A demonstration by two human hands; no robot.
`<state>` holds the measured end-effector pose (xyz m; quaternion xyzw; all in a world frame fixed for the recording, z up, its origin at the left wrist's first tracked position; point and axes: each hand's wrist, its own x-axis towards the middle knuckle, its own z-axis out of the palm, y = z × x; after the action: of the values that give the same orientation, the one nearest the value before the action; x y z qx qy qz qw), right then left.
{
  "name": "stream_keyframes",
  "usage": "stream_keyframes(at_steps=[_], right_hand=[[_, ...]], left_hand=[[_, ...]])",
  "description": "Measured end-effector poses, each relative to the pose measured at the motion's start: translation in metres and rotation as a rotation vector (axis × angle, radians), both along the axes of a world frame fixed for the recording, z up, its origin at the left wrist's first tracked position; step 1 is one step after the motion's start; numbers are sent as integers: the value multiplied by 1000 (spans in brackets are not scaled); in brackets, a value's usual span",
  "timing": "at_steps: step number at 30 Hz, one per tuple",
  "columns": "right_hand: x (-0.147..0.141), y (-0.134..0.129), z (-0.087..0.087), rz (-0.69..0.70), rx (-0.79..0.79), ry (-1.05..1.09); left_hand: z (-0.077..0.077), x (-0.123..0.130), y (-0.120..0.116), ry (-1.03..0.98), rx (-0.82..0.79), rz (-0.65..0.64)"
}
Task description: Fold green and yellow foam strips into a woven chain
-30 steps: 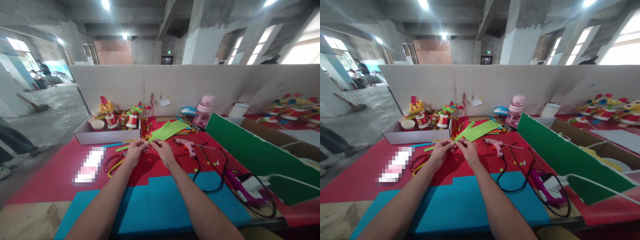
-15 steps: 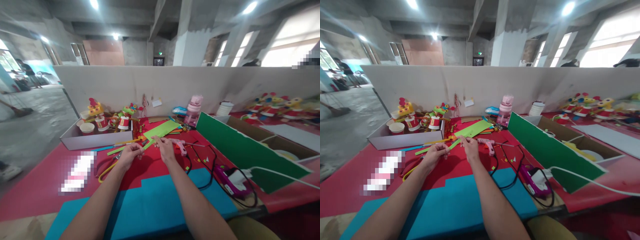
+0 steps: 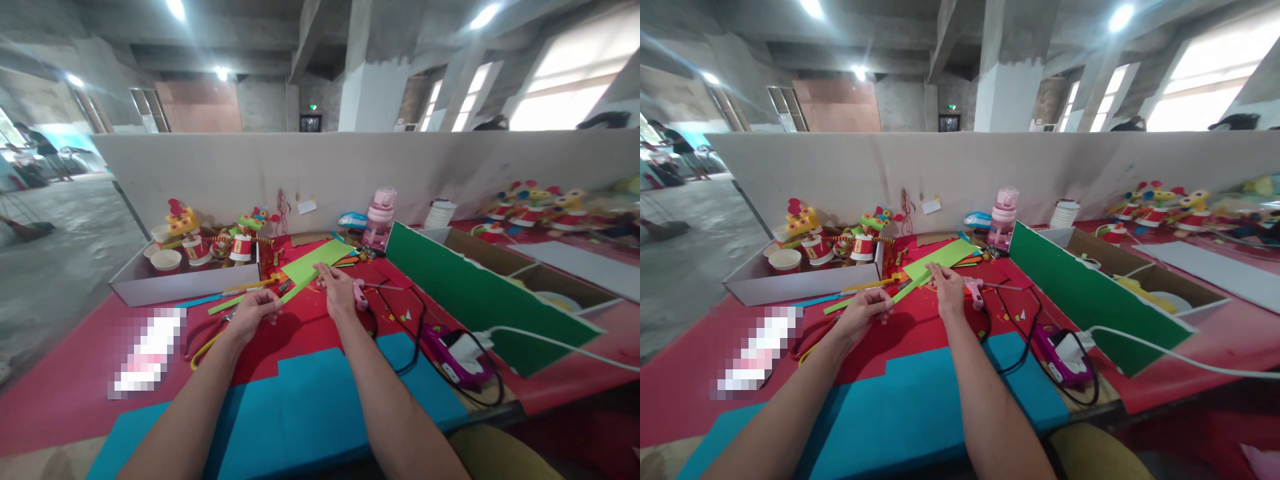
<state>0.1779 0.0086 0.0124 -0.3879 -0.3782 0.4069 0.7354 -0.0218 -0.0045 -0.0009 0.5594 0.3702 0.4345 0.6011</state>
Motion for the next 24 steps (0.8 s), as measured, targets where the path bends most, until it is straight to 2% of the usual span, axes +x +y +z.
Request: stream_keyframes(at_steps=[4,8,14,17,20,24], right_hand=[[5,4,-3,-74,22,-11],[10,4,-5,-137,-23,-80],[22,2,-8,-267,-60,-436],[27,8,-13,-305,-91,-336],[21,11,-17,-166,-88,-272],[-2,4,-17,113,26,-453]], left_hand=[[3,-1,-2,19,-8,-29],[10,-3,-5,36,-4,-36],[14,-10,-2,-5,-16,27],[11,-15,3,-72,-28,84],[9,-17,6,-131,-39,129],[8,-15,6,-173,-52,138]])
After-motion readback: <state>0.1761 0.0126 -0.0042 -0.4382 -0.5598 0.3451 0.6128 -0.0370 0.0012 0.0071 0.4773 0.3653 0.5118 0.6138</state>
